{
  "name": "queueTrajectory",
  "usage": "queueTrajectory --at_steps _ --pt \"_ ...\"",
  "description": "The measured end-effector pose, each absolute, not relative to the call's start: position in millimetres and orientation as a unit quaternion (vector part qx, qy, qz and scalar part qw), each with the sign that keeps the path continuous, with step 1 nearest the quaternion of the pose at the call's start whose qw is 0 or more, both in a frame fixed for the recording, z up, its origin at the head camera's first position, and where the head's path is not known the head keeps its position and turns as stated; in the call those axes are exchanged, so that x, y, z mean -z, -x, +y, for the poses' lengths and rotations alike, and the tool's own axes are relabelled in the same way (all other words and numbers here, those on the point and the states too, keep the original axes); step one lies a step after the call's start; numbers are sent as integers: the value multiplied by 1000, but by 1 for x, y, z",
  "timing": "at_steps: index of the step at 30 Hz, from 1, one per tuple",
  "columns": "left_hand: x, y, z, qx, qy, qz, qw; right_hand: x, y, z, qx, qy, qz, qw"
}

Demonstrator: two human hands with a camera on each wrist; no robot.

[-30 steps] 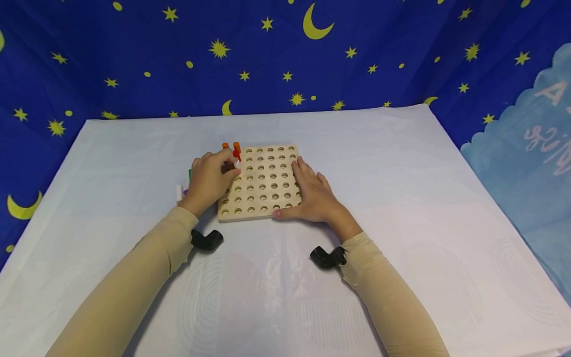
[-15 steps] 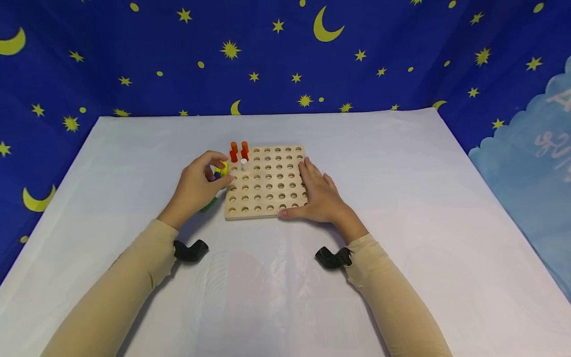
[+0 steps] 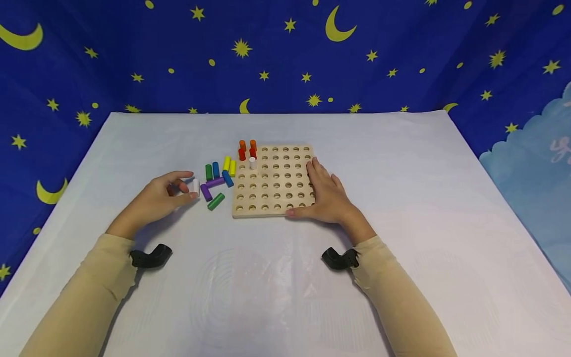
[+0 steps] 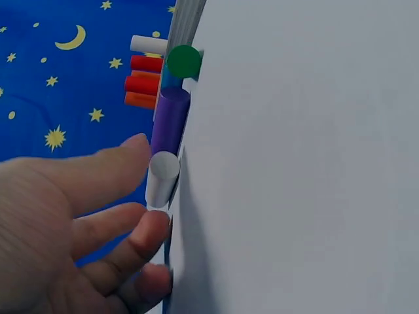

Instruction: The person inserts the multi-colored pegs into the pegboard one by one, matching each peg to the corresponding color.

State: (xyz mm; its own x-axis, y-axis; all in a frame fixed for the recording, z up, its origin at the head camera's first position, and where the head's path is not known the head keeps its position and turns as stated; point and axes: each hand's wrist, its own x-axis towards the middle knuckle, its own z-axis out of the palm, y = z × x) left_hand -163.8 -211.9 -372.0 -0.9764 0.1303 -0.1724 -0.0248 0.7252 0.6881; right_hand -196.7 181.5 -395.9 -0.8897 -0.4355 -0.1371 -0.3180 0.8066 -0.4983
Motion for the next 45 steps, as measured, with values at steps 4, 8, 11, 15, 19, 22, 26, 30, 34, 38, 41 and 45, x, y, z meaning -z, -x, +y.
queueTrajectory --at_steps 4,8,11,15,19,22,26,30,34,38,41,45 --pt "378 167 -210 -360 -43 926 106 397 197 183 241 196 942 125" --pt "381 168 -206 -356 -43 929 93 398 197 183 240 195 943 124" --pt "382 167 -206 -365 -35 927 84 398 197 183 241 196 943 123" --pt "382 166 -207 -375 -25 925 58 397 197 182 242 202 941 119" --pt "381 168 -202 -388 -19 921 25 396 197 183 242 205 941 116" --pt "379 171 -193 -407 -11 913 13 397 197 184 241 204 942 115" --pt "374 175 -180 -429 -6 903 15 398 197 184 244 202 941 116" --pt "373 181 -170 -438 -15 898 27 398 197 183 243 203 941 116" --pt "376 190 -161 -446 -24 894 32 398 197 183 243 203 942 115" --pt "379 198 -149 -460 -16 887 28 398 197 183 242 204 941 116" --pt "381 203 -141 -468 -6 883 16 399 197 183 244 202 941 116" --pt "384 208 -131 -475 0 880 -1 401 197 185 244 199 942 115"
